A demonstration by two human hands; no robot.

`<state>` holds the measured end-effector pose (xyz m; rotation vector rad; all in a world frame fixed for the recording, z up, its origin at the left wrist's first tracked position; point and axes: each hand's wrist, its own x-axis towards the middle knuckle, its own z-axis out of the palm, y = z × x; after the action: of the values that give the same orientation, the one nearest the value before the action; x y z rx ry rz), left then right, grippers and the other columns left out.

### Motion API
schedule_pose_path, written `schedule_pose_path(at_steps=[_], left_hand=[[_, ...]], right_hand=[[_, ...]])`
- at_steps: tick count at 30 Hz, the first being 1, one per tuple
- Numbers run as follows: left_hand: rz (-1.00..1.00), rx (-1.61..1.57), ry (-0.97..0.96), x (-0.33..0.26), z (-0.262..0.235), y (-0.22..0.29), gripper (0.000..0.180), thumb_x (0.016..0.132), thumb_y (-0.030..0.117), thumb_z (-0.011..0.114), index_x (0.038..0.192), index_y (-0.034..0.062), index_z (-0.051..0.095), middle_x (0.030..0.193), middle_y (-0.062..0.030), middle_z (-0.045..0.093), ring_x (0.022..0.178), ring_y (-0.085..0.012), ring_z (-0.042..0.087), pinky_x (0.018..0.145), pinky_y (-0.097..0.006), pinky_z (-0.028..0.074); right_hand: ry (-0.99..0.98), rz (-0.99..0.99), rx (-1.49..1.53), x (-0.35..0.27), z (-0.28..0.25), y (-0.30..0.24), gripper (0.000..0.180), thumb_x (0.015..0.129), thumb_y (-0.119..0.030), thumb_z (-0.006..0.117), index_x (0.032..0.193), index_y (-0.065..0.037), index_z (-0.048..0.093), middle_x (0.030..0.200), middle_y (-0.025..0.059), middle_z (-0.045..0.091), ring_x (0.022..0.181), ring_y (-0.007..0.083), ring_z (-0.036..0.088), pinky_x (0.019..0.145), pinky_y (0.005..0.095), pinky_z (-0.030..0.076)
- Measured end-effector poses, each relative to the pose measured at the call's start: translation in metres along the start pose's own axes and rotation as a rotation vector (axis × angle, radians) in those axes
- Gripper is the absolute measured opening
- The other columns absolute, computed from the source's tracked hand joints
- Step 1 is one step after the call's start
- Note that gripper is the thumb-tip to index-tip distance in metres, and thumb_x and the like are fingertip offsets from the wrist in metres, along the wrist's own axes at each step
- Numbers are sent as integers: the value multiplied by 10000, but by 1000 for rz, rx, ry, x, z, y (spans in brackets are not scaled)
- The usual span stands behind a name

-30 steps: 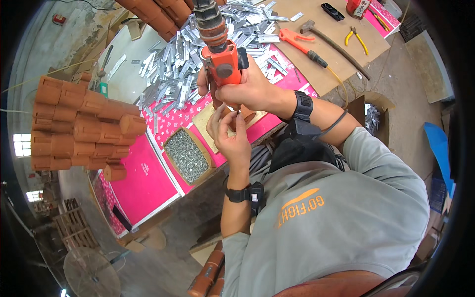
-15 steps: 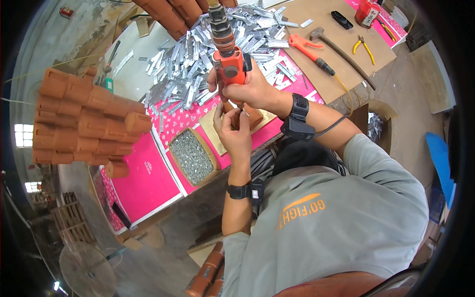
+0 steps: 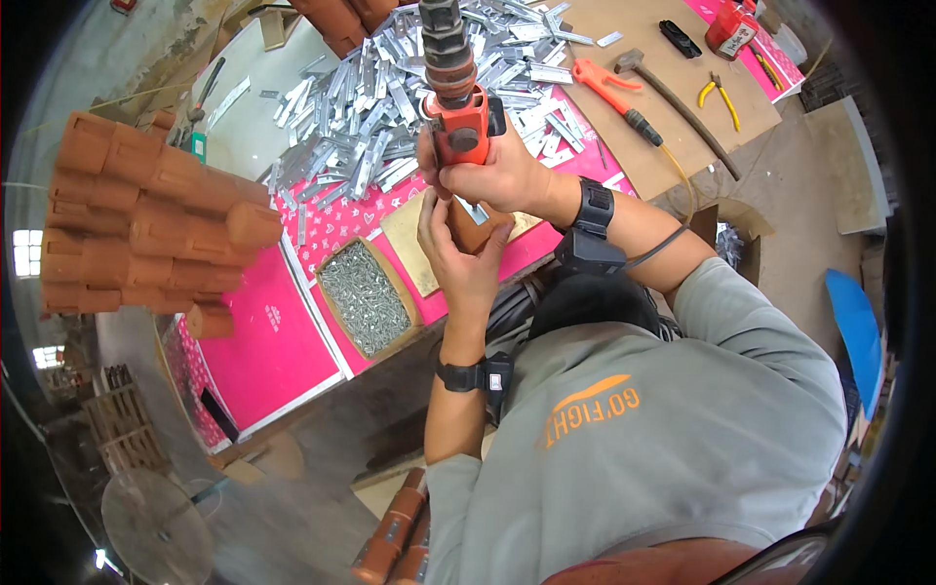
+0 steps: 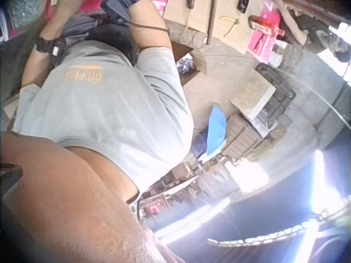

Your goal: Using a pneumatic drill to attach metal brackets to bamboo tubes for furniture manufacturing.

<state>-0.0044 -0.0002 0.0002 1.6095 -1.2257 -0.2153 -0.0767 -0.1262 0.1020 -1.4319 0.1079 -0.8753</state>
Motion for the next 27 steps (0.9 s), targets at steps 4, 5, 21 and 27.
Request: schedule_pose_path(at_steps=[4, 5, 21, 27], left_hand=[[-38, -54, 15, 1, -1, 1, 868, 717, 218, 895, 1418, 14, 425, 1488, -192, 391, 1370, -376, 380, 1121, -462, 356], [-12, -26, 7, 1, -4, 2, 839, 732, 226, 888, 1402, -1, 439, 1444, -182, 426, 1344, -349, 413, 1105, -443, 368], [-232, 826, -138, 3, -145, -21, 186, 809, 168, 759, 936, 32, 760, 942, -169, 693, 944, -352, 633, 848, -436, 491], [-292, 744, -161, 4, -146, -25, 110, 820, 116, 725, 857, 14, 704, 902, -150, 668, 914, -348, 607, 851, -451, 467]], right_hand=[[-28, 14, -109, 0, -2, 9, 546, 758, 34, 563, 1266, -66, 389, 895, 85, 597, 814, 162, 613, 677, 322, 529], [-33, 11, -107, 1, -1, 11, 546, 758, 34, 563, 1266, -66, 389, 895, 85, 597, 814, 162, 613, 677, 322, 529], [-15, -79, -133, -1, 3, 4, 245, 765, 0, 599, 1009, -14, 593, 884, 52, 650, 766, 102, 596, 684, 273, 495], [3, -84, -102, 0, 1, 12, 382, 767, 16, 595, 1141, -33, 532, 920, 56, 649, 839, 123, 609, 728, 285, 501]])
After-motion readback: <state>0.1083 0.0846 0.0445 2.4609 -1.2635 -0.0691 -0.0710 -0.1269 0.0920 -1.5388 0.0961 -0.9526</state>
